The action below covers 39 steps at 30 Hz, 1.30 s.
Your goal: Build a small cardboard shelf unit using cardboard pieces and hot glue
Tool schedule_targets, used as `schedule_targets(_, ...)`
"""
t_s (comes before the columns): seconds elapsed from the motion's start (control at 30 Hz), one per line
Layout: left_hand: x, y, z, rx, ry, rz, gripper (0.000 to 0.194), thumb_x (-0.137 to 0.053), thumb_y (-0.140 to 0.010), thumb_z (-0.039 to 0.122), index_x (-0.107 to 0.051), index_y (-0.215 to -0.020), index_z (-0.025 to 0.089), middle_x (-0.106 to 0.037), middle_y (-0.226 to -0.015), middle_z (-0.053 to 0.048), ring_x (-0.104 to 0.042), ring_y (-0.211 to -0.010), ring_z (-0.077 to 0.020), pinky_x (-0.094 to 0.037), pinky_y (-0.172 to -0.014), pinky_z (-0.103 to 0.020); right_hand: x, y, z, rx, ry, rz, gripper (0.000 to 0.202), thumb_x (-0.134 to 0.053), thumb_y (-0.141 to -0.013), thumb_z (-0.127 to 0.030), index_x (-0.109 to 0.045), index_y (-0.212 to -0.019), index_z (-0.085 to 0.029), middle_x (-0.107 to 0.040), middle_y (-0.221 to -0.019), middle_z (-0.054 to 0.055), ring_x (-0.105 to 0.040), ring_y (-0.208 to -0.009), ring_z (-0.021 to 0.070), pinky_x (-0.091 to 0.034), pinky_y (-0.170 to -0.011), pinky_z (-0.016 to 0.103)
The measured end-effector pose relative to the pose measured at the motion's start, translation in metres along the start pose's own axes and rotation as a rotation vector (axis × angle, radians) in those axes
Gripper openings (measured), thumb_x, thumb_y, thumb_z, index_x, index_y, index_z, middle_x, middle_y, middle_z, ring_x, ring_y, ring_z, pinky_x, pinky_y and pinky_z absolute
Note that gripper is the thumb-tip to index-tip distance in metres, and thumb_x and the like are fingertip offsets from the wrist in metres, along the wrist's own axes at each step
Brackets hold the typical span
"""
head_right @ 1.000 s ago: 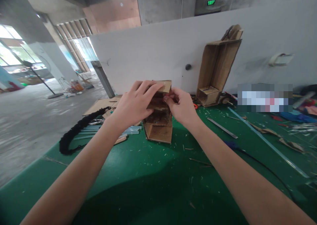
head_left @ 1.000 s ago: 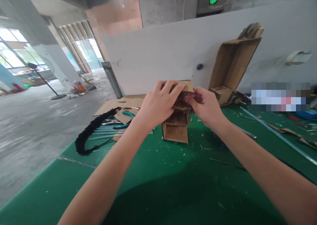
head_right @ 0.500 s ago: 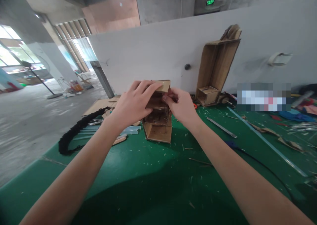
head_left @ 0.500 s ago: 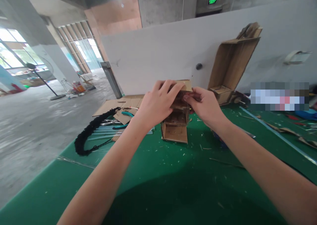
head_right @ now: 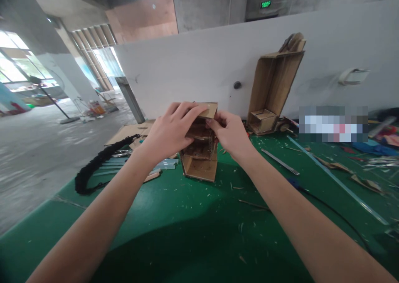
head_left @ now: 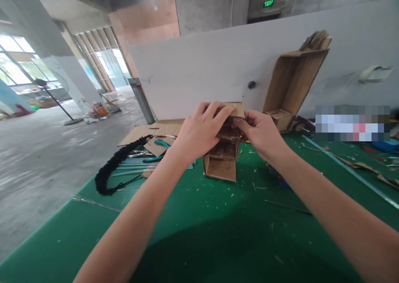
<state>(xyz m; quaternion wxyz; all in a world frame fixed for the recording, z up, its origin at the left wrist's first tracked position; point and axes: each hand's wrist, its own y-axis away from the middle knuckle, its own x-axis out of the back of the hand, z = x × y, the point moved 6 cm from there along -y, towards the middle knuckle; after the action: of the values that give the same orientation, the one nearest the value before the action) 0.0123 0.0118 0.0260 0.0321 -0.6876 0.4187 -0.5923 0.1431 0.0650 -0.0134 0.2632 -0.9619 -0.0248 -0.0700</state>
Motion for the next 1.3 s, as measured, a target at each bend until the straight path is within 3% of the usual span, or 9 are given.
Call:
schedule_targets(0.2,-0.001,0.0,-0.001,0.001,0.014,0.008,0.066,-0.051,-0.074,0.007,-0.031,-0.135,0.024,-0.045,-0.136,-0.008,-0.04,-0.118,-0.0262,-0.055,-0.07,-0.03,0.0,0.001,-0.001,0.024,0.023,0.001,0.013,-0.061,-0.081,-0.033,-0.063,-0.077,-0.02,-0.061,-0.069,0.0,-0.048,-0.052,0.0103,-0.039,-0.043,0.024)
schedule_targets(0.4,0.0,0.0,-0.001,0.01,0.014,0.014,0.066,-0.051,-0.074,0.007,-0.032,-0.135,0.025,-0.046,-0.136,-0.008,-0.041,-0.117,-0.0259,-0.055,-0.07,-0.03,-0.003,0.002,-0.006,0.055,0.071,-0.108,0.027,-0.065,-0.077,-0.031,-0.068,-0.103,-0.022,-0.07,-0.082,0.003,-0.062,-0.068,0.0182,-0.048,-0.052,0.029)
schedule_targets(0.6,0.001,0.001,0.002,0.009,0.009,0.022,0.063,-0.052,-0.077,0.009,-0.033,-0.134,0.025,-0.046,-0.136,-0.009,-0.041,-0.118,-0.0263,-0.055,-0.068,-0.029,0.003,0.009,-0.028,0.218,0.546,0.085,0.014,-0.064,-0.078,-0.029,-0.073,-0.075,-0.02,-0.071,-0.068,0.005,-0.064,-0.064,0.021,-0.048,-0.062,0.035)
schedule_targets(0.73,0.0,0.001,0.002,0.014,-0.005,0.01,0.062,-0.053,-0.078,0.01,-0.032,-0.135,0.024,-0.045,-0.137,-0.009,-0.041,-0.117,-0.0266,-0.055,-0.067,-0.03,0.003,0.011,-0.033,0.252,0.661,0.107,0.019,-0.061,-0.081,-0.029,-0.075,-0.073,-0.02,-0.07,-0.064,0.006,-0.064,-0.061,0.0217,-0.045,-0.06,0.035)
schedule_targets(0.9,0.0,0.001,0.002,0.012,-0.003,0.008,0.064,-0.052,-0.077,0.008,-0.032,-0.135,0.024,-0.046,-0.136,-0.009,-0.041,-0.117,-0.0265,-0.055,-0.07,-0.03,0.006,0.007,-0.027,0.148,0.545,0.05,0.021,-0.062,-0.082,-0.034,-0.077,-0.077,-0.02,-0.066,-0.054,0.003,-0.061,-0.054,0.0198,-0.045,-0.058,0.034)
schedule_targets(1.3,0.001,0.001,0.0,0.02,-0.007,0.001,0.065,-0.05,-0.076,0.007,-0.032,-0.136,0.023,-0.045,-0.136,-0.009,-0.041,-0.116,-0.0265,-0.055,-0.068,-0.03,0.005,0.002,-0.012,-0.011,0.105,-0.092,0.016,-0.069,-0.074,-0.026,-0.074,-0.088,-0.021,-0.07,-0.078,0.004,-0.063,-0.066,0.0165,-0.054,-0.052,0.03)
